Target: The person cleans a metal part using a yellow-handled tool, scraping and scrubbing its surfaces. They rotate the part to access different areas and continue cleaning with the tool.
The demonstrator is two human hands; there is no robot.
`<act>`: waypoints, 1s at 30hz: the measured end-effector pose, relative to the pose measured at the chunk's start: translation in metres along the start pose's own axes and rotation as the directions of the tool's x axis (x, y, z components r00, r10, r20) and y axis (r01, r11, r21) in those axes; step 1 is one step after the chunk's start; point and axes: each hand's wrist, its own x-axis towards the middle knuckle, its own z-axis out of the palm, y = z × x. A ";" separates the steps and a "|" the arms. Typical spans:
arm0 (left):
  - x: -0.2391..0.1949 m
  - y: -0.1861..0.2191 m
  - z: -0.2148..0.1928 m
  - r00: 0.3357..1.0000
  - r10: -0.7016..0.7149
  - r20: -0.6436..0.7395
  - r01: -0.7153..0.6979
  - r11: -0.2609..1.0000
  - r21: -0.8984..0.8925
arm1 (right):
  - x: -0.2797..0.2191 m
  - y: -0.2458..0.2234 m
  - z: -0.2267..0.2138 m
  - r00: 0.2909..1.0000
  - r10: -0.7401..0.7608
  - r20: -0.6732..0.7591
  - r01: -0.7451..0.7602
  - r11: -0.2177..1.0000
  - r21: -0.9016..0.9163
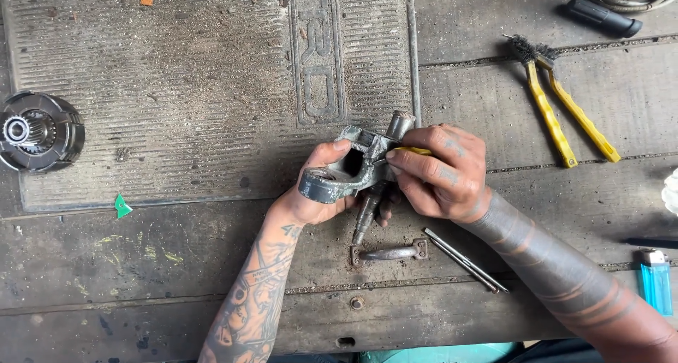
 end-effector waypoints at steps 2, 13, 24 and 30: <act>0.001 0.000 0.001 1.000 -0.009 -0.016 0.009 1.000 -0.011 | 0.001 0.001 -0.001 0.999 0.034 0.001 -0.034 0.999 0.000; 0.001 -0.007 -0.010 0.999 -0.029 -0.036 0.030 0.999 0.041 | 0.001 -0.003 -0.002 0.998 0.056 0.020 -0.056 0.998 0.020; 0.000 -0.002 -0.002 1.000 -0.008 -0.024 0.010 0.998 0.060 | 0.001 -0.003 -0.001 1.000 -0.028 -0.008 0.028 0.999 -0.029; -0.007 0.002 0.021 0.990 0.087 -0.115 -0.105 0.980 -0.168 | -0.002 -0.012 0.005 0.993 -0.111 0.028 0.112 0.993 -0.022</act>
